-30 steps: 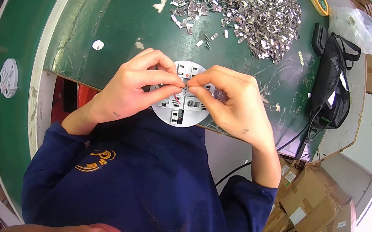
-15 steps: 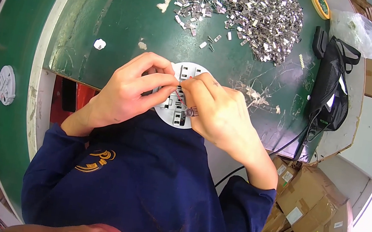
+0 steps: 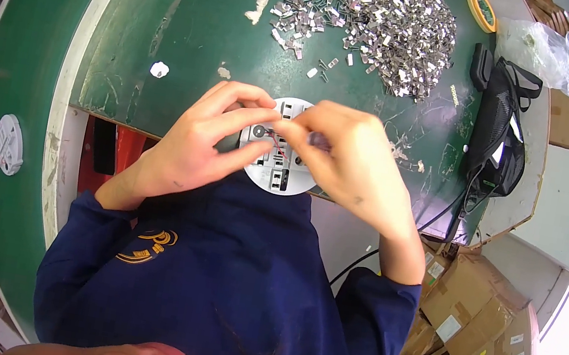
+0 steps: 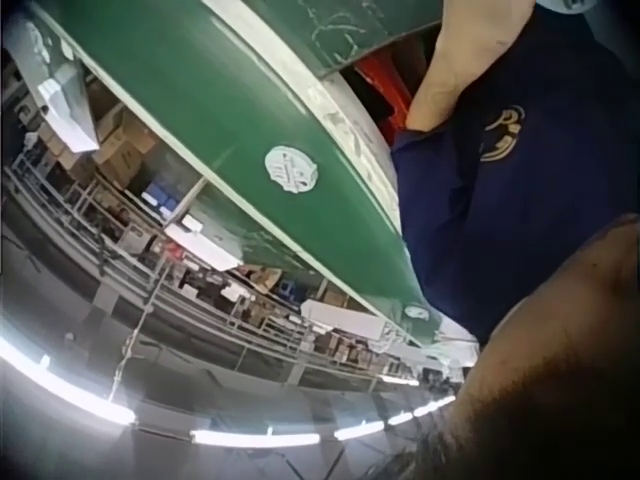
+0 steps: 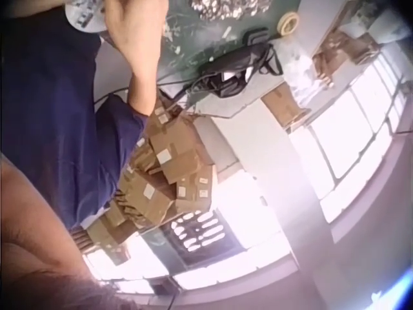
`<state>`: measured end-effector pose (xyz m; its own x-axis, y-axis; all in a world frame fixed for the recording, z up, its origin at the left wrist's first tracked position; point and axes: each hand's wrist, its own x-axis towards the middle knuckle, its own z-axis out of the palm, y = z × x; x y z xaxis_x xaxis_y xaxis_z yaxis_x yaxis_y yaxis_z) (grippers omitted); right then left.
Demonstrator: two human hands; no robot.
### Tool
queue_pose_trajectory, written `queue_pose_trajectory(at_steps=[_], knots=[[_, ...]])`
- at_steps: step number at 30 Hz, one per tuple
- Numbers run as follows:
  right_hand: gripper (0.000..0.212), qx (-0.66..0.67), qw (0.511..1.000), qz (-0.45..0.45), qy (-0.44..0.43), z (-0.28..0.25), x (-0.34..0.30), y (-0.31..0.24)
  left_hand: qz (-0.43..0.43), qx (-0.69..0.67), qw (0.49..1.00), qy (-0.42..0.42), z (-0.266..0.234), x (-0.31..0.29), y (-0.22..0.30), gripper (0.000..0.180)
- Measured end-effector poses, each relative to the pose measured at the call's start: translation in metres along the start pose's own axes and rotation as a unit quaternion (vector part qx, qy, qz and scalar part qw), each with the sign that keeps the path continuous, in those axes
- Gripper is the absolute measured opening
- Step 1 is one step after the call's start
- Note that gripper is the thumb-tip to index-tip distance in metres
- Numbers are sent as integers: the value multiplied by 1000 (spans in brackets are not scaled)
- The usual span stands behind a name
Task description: Assembling small metal components into a circular plastic base at a factory workstation.
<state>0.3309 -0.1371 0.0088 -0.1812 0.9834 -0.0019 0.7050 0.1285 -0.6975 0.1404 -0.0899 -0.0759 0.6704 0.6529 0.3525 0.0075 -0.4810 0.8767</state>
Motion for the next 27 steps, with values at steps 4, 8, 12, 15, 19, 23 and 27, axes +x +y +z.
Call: queue_pose_trajectory(at_steps=[4, 8, 12, 15, 19, 23, 27], knots=[[48, 471, 875, -62, 94, -3, 9, 8, 5, 70, 997, -15, -3, -3, 14, 73], [55, 523, 843, -66, 108, 13, 22, 5, 25, 126, 988, -82, 1, 3, 9, 101], [55, 528, 843, -39, 92, 21, 23, 12, 25, 142, 986, -83, 2, 5, 4, 99], [54, 542, 834, -36, 90, 22, 24, 12, 27, 141, 986, -82, 2, 5, 4, 99], [49, 534, 839, -53, 94, 31, 22, 17, 33, 141, 987, -75, 2, 5, 3, 99], [49, 514, 851, -55, 93, 31, 21, 16, 32, 137, 987, -76, 1, 5, 1, 97], [45, 438, 891, -45, 107, -2, 24, 18, 28, 119, 990, -73, 0, 3, 0, 95]])
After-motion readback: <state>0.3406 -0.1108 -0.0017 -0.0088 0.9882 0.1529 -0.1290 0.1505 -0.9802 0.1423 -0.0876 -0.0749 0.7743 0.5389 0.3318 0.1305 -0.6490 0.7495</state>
